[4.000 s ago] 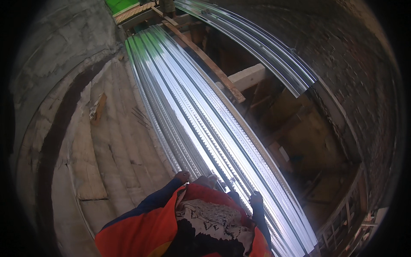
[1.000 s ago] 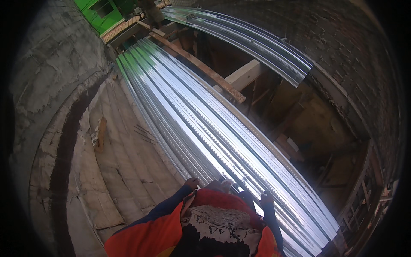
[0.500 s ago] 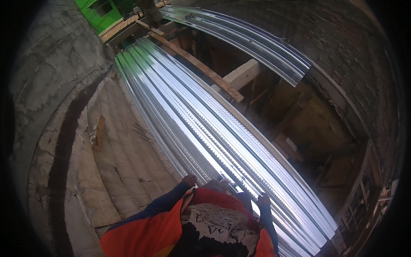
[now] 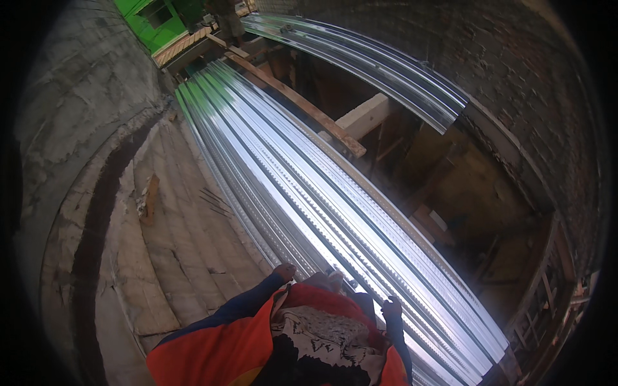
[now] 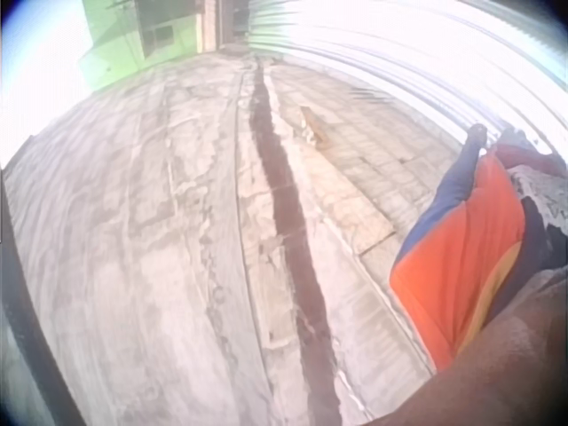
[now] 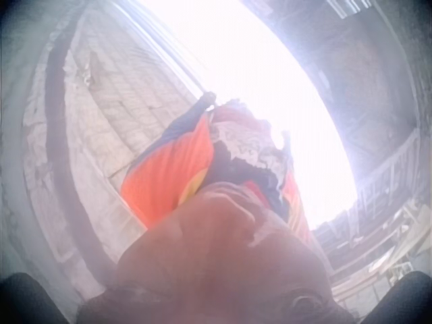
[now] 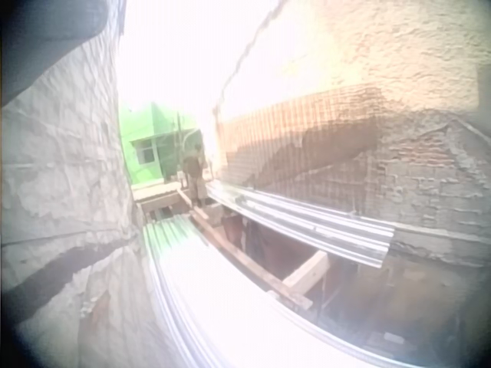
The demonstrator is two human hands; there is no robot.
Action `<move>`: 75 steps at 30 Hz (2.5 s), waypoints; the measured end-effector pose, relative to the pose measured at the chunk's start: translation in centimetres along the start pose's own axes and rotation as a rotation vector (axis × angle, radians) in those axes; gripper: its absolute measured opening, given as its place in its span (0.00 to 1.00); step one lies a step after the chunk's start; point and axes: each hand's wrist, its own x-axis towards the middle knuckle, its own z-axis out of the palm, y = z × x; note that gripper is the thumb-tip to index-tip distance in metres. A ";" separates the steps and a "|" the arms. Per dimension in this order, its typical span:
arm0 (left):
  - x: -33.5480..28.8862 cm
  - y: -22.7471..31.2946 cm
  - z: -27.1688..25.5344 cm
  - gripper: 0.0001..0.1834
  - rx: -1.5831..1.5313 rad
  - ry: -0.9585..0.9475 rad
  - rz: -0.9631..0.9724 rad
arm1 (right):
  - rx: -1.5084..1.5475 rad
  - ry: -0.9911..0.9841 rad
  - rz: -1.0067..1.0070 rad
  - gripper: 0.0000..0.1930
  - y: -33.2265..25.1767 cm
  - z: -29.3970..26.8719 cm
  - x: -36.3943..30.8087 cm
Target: The person carries a long corrugated metal sheet across a construction site and places it onto a wooden roof structure. They then walk along wooden planks and scaffolding, adjusting a wooden beam near rebar and a white pipe.
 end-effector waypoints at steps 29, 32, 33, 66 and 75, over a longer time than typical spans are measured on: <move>3.8 6.1 1.3 0.20 -0.133 -0.218 -0.031 | -0.121 0.355 -0.110 0.17 7.8 -1.8 -2.9; 4.9 7.6 3.5 0.17 0.011 -0.329 0.222 | -0.153 0.542 -0.049 0.17 10.0 -3.6 -8.6; 5.5 7.8 4.5 0.17 0.119 -0.404 0.396 | -0.031 0.511 0.039 0.17 11.0 -4.5 -10.1; -10.0 30.2 44.1 0.18 0.877 -0.811 0.799 | 0.766 0.988 0.423 0.20 40.9 -16.6 -29.4; -6.3 34.4 69.3 0.18 0.587 -1.056 0.576 | 1.111 0.995 0.755 0.20 54.2 -21.3 -34.8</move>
